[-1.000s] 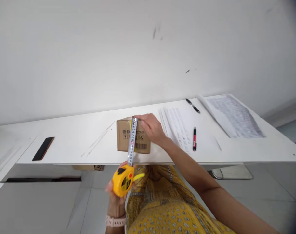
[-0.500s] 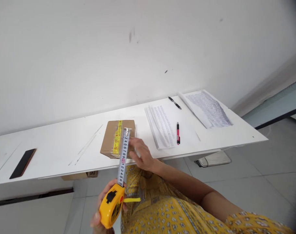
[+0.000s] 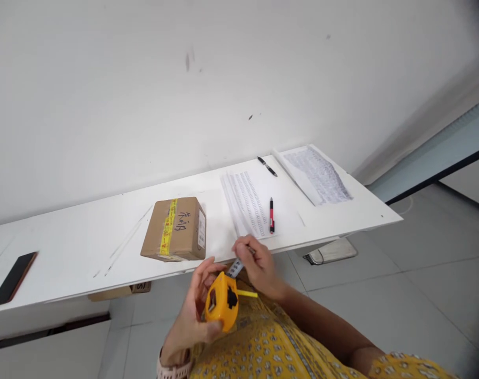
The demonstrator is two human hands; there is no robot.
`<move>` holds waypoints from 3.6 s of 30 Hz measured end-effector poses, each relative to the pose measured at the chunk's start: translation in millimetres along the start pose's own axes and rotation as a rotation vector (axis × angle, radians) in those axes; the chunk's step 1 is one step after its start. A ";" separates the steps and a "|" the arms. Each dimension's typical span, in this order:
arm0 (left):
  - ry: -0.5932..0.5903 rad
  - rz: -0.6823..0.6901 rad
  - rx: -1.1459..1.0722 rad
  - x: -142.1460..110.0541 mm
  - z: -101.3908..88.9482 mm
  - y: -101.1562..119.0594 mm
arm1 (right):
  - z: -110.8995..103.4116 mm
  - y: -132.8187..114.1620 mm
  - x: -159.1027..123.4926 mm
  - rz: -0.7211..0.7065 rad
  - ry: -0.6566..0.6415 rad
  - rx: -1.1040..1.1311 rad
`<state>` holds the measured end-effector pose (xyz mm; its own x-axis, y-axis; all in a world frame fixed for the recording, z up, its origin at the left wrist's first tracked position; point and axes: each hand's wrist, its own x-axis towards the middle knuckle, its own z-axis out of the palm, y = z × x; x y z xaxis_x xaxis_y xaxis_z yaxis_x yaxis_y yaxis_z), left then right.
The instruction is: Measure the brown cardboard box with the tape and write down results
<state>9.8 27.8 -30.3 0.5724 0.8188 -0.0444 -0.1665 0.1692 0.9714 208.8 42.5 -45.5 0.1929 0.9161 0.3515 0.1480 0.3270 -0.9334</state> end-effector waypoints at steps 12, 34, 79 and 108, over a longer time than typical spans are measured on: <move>0.118 0.637 0.791 113.8 33.3 60.1 | -96.7 77.4 61.6 0.337 0.437 -0.618; 0.117 0.609 1.650 232.0 26.7 -95.0 | -144.6 107.1 50.7 0.281 0.343 0.305; -0.171 0.537 1.648 153.5 59.7 -121.6 | -102.9 127.9 43.3 0.209 0.203 -0.424; -0.172 0.531 1.642 152.6 59.7 -120.5 | -101.6 126.2 44.7 0.210 0.185 -0.408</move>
<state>165.1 99.6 -140.3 0.8205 0.5141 0.2500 0.5114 -0.8555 0.0811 334.6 101.1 -140.2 0.4228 0.8837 0.2006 0.4484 -0.0117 -0.8937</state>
